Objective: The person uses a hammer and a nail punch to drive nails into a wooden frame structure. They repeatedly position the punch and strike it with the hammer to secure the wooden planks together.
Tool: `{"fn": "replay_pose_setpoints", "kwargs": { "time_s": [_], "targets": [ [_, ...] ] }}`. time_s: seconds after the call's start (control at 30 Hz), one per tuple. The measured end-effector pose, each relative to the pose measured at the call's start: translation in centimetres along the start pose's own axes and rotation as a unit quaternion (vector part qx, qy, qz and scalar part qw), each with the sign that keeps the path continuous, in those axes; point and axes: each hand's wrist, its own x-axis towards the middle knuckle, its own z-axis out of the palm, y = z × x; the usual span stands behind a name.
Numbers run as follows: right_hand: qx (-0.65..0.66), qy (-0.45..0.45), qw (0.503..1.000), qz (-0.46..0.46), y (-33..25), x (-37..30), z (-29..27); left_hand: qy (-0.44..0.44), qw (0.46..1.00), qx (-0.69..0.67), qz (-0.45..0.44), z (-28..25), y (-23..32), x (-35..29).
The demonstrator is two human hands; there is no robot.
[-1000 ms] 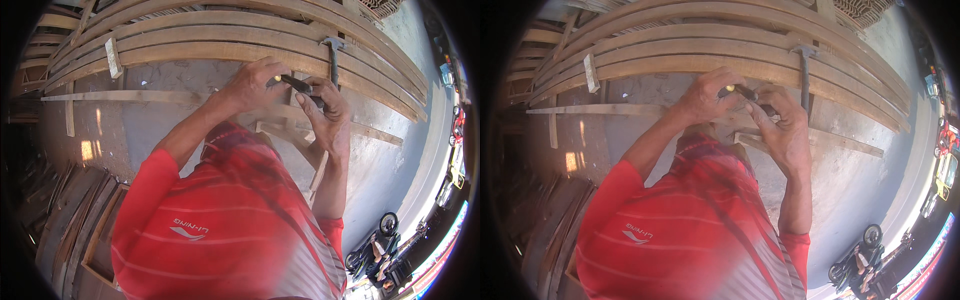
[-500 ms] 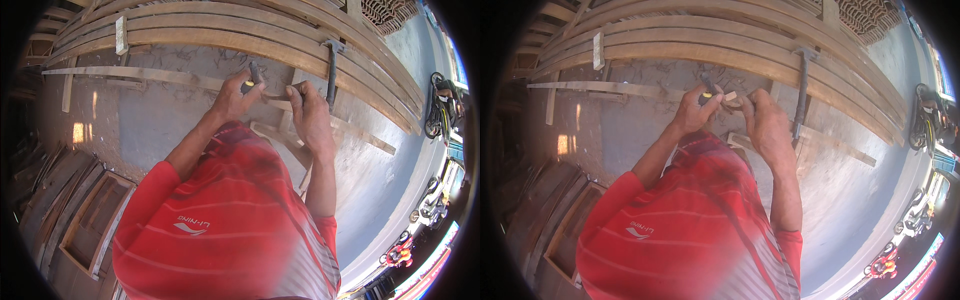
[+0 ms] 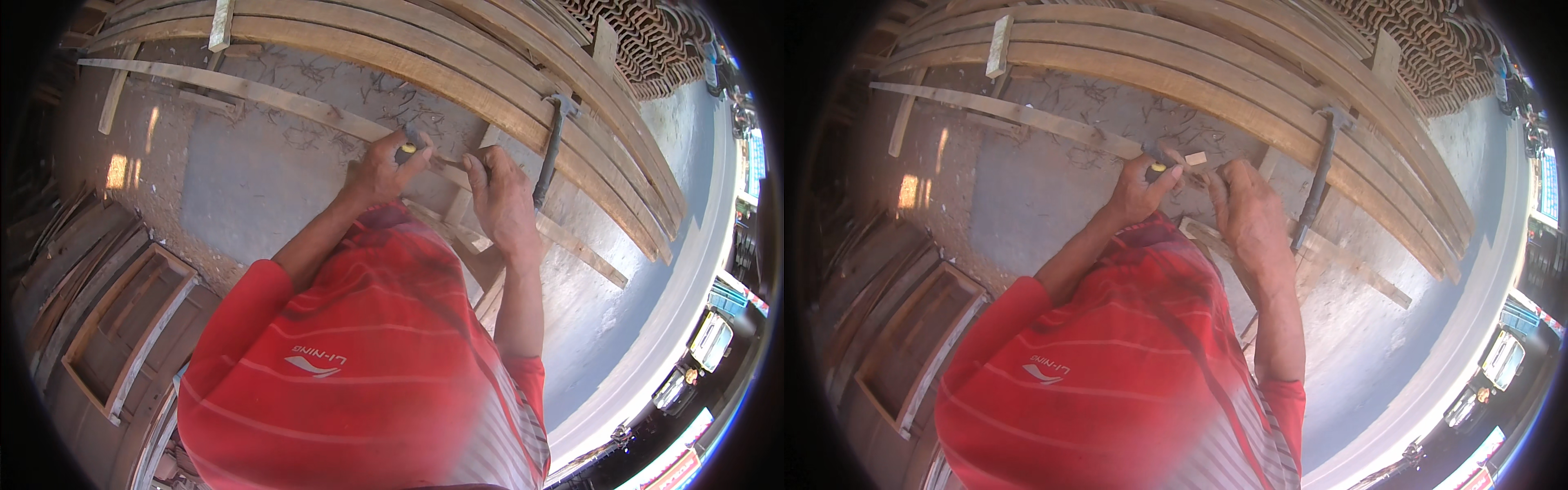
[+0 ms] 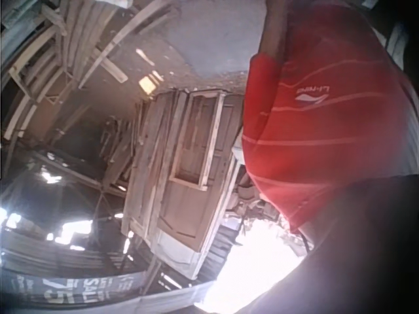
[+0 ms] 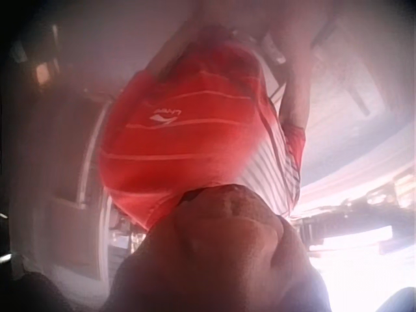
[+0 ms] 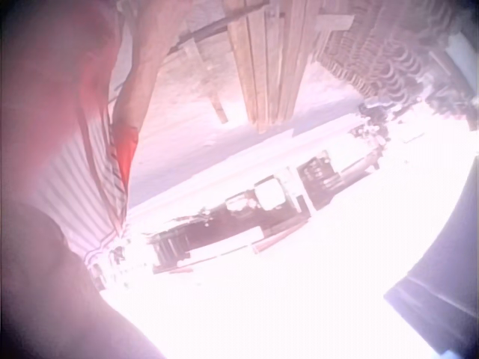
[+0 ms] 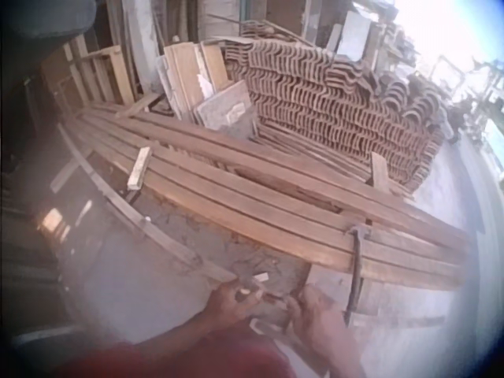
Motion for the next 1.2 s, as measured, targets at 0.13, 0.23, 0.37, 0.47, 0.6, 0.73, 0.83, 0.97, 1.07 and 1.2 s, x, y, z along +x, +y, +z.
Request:
{"fn": "replay_pose_setpoints", "kwargs": {
  "time_s": [0.13, 0.23, 0.37, 0.47, 0.6, 0.73, 0.83, 0.97, 1.07, 1.2],
  "targets": [
    [0.096, -0.056, 0.993, -0.037, -0.1, 0.7, -0.2, 0.006, 0.999, -0.029, 0.032, 0.7, 0.0, -0.2],
    [0.159, -0.029, 0.977, -0.137, 0.1, 3.2, 1.7, -0.002, 0.994, 0.057, 0.091, -0.4, -0.6, 0.4],
    [0.322, -0.098, 0.938, -0.078, 1.2, 5.4, 5.0, -0.022, 0.998, 0.043, 0.042, -0.9, 0.5, 1.1],
    [0.307, -0.149, 0.939, -0.037, 1.4, 6.6, 6.8, 0.002, 0.991, 0.132, -0.013, -2.6, 0.1, -0.3],
    [0.198, -0.178, 0.960, -0.085, -2.0, 8.4, 7.5, 0.225, 0.944, 0.187, -0.151, -7.3, -2.6, -3.0],
    [0.230, -0.199, 0.952, -0.024, -2.6, 9.0, 7.9, 0.292, 0.886, -0.078, -0.352, -11.4, -5.0, -1.3],
    [0.196, -0.217, 0.955, -0.040, -2.8, 9.3, 8.6, 0.297, 0.865, -0.219, -0.341, -13.5, -7.9, 0.3],
    [0.128, -0.256, 0.957, -0.047, -4.6, 9.9, 10.3, 0.253, 0.871, -0.231, -0.351, -14.2, -9.0, 0.9],
    [0.090, -0.254, 0.961, -0.063, -5.9, 10.1, 12.9, 0.239, 0.877, -0.225, -0.352, -14.5, -9.8, 0.8],
    [0.045, -0.220, 0.972, -0.075, -6.2, 11.1, 16.2, 0.220, 0.889, -0.216, -0.338, -15.0, -10.4, 0.9]
  ]
}}
